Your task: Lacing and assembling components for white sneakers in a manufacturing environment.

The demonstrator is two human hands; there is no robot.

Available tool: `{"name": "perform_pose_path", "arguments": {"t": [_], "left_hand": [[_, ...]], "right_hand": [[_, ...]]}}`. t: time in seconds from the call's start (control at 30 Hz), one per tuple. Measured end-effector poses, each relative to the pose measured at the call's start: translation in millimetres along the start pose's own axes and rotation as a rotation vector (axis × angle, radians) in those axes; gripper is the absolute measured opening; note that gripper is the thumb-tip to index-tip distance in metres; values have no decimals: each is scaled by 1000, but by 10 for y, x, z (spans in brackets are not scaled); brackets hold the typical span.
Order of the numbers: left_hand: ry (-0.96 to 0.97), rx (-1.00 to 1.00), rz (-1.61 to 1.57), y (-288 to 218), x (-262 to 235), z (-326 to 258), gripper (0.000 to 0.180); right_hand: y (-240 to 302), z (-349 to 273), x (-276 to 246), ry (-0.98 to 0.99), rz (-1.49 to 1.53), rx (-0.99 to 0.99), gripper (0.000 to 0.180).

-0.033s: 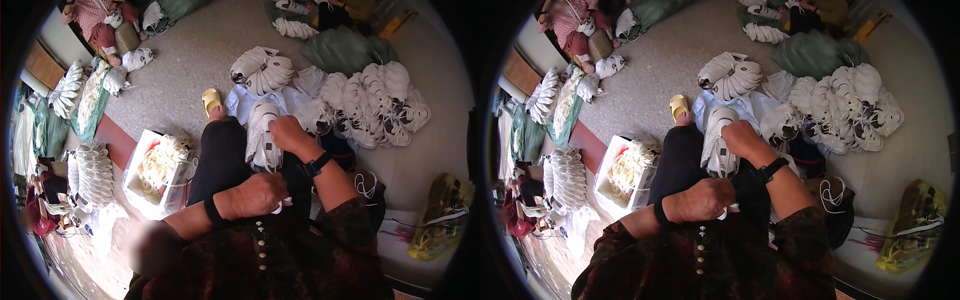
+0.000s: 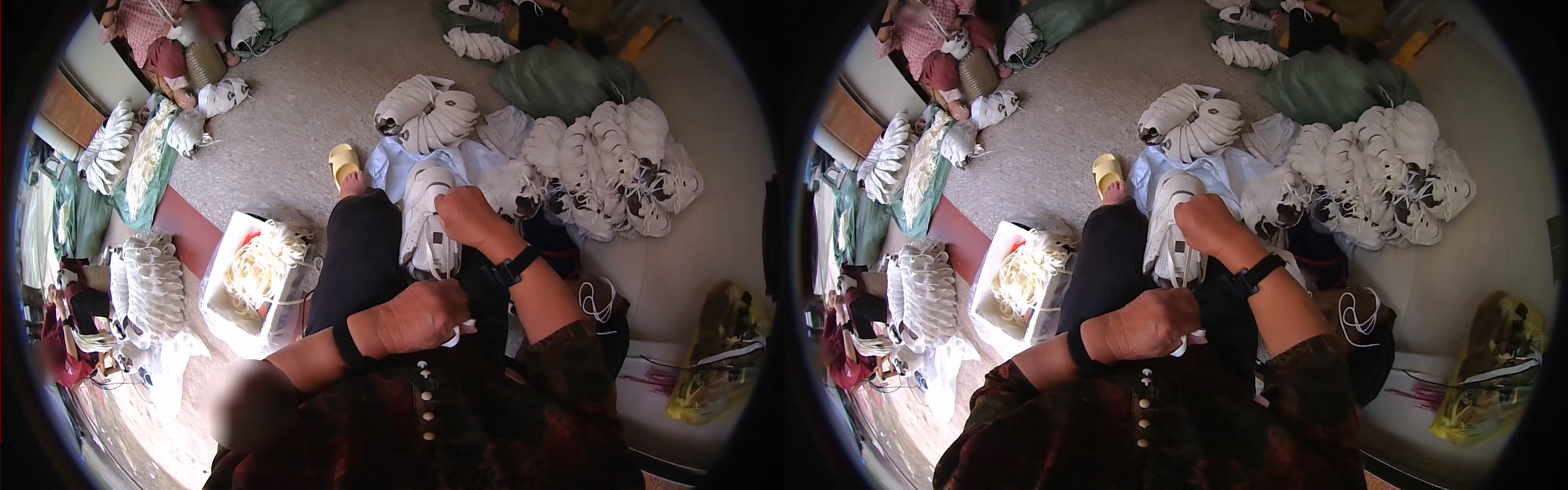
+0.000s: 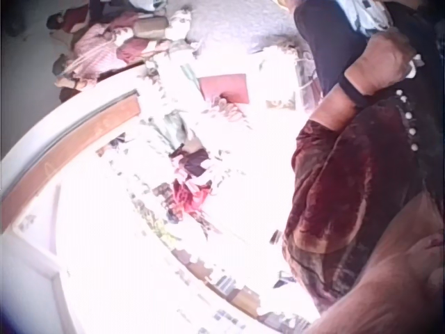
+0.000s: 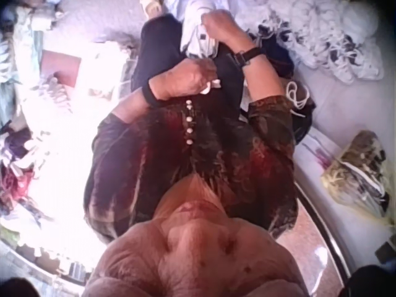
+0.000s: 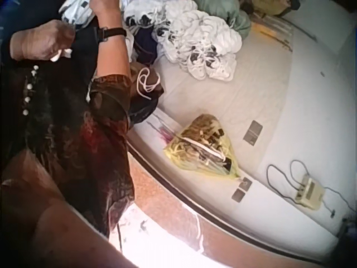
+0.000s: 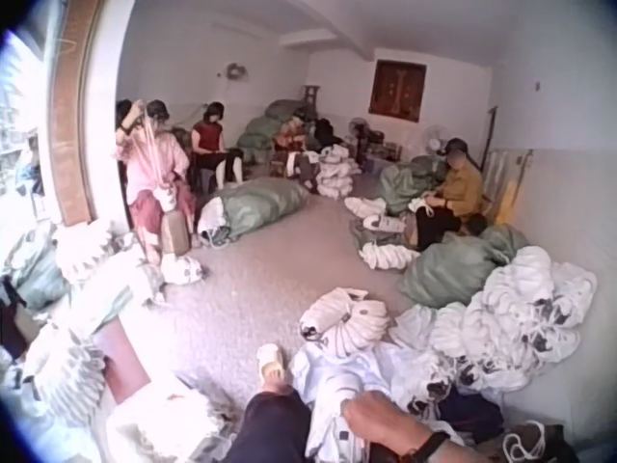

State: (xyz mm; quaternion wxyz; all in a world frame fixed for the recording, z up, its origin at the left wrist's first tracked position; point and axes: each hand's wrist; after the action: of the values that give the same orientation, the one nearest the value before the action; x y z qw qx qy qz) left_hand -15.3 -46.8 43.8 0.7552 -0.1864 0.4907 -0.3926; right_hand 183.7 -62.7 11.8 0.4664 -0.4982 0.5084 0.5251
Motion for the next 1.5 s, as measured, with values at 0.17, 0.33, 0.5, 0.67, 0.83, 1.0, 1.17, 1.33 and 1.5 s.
{"name": "perform_pose_path", "arguments": {"t": [0.17, 0.33, 0.5, 0.67, 0.83, 1.0, 1.17, 1.33, 1.5], "left_hand": [[8, -27, -4, 8, -39, 20, 11], [30, -26, 13, 10, 3, 2, 11], [44, -29, 32, 4, 23, 29, 11], [4, -77, 50, 35, 27, 24, 9], [-47, -131, 27, 124, -18, 35, 15], [-97, -133, 51, 140, 3, 55, 17], [-2, -77, 73, 148, 48, 44, 16], [98, 70, -2, 74, 96, 34, 12], [155, 112, -142, -17, 48, 27, 12]], "right_hand": [[-261, -155, 310, -340, 814, 253, 2], [-109, -374, 470, -376, 1375, 526, 5], [-76, -393, 649, -553, 1309, 561, 8], [-113, -359, 599, -456, 1500, 537, 3], [-325, -264, 423, -102, 1757, 561, 6], [-129, -211, 446, -402, 1486, 594, 7], [-94, -207, 470, -458, 1553, 535, 6], [-73, -266, 499, -492, 1715, 439, 15], [-69, -329, 568, -357, 1401, 310, 34]]}}
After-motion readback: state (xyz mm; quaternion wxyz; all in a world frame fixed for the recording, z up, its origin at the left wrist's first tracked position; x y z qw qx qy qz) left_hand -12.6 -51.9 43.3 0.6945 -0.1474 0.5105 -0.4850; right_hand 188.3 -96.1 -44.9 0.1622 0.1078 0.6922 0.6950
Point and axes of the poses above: each hand's wrist, its own z-axis towards the middle knuckle, its own x-axis out of the palm, y = z × x, and after that the axes turned 6 degrees about -x, right-handed
